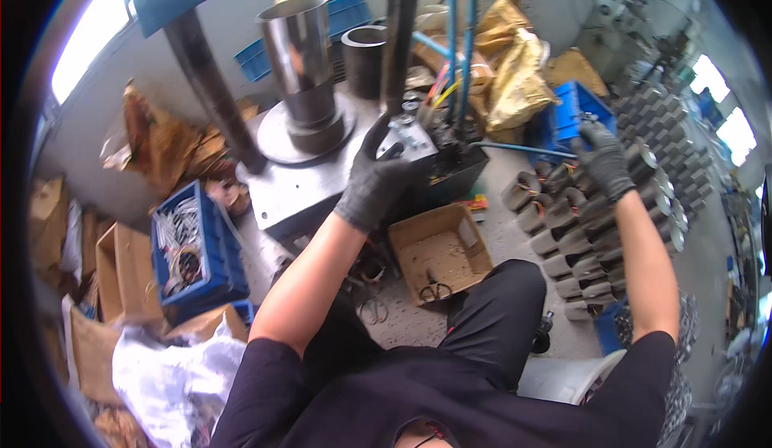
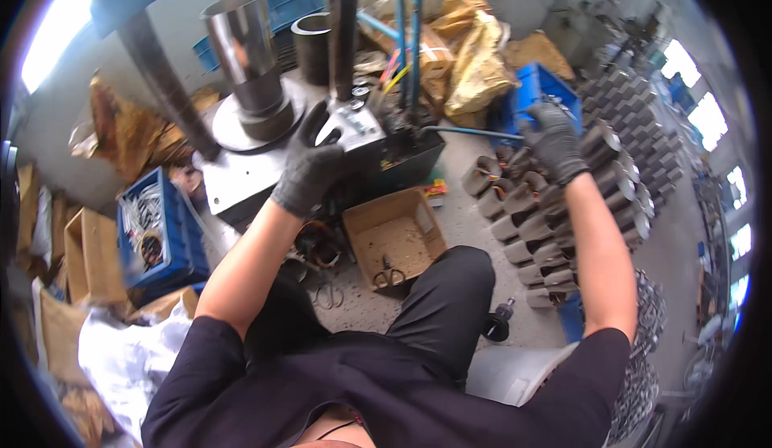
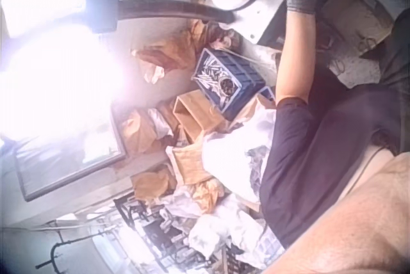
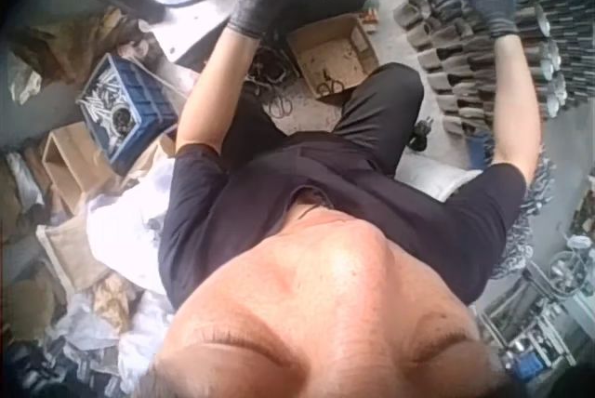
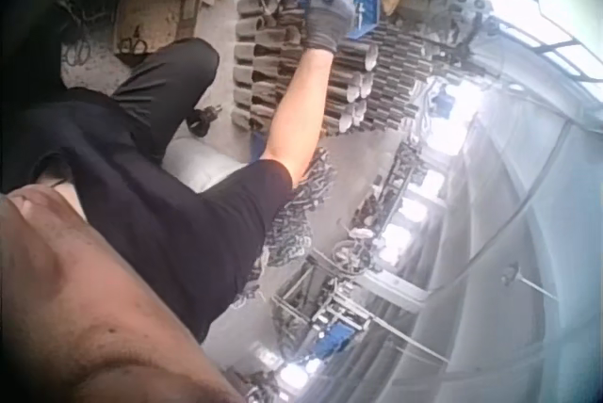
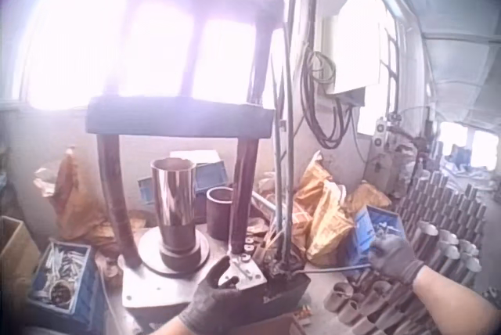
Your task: Assemble electrical motor stator components and press them into metal casings using a hydraulic press.
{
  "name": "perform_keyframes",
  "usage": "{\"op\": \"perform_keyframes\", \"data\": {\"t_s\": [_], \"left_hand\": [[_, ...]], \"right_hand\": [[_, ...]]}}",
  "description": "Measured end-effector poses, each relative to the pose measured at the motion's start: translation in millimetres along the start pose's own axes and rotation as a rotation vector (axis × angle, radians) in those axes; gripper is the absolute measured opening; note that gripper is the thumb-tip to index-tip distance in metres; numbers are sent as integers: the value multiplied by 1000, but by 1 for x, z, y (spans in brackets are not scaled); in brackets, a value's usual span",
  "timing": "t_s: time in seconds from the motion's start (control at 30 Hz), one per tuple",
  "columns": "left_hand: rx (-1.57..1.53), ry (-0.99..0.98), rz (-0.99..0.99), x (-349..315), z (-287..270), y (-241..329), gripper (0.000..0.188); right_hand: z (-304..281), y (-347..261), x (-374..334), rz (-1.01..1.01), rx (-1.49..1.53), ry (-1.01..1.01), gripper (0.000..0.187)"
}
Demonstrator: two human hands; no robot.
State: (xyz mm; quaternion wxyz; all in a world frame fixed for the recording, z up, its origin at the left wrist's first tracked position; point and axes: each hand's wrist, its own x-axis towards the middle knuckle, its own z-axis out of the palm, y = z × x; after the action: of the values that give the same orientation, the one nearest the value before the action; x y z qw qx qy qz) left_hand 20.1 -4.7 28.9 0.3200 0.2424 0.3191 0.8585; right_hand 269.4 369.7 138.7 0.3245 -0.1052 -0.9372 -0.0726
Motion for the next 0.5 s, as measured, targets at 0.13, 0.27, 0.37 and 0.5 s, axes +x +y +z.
{"op": "perform_keyframes", "data": {"t_s": [0.13,0.27,0.37,0.5], "left_hand": [[106,159,-102,-16,8,-8,92],[121,212,-128,-14,-8,-29,81],[174,211,-108,-3,-26,-46,75],[89,239,-141,-10,3,-23,58]], "right_hand": [[-31,-114,33,-247,-11,-54,21],[-31,-203,73,-395,51,6,17],[-10,-261,107,-501,47,-34,20],[41,-319,171,-608,100,193,24]]}}
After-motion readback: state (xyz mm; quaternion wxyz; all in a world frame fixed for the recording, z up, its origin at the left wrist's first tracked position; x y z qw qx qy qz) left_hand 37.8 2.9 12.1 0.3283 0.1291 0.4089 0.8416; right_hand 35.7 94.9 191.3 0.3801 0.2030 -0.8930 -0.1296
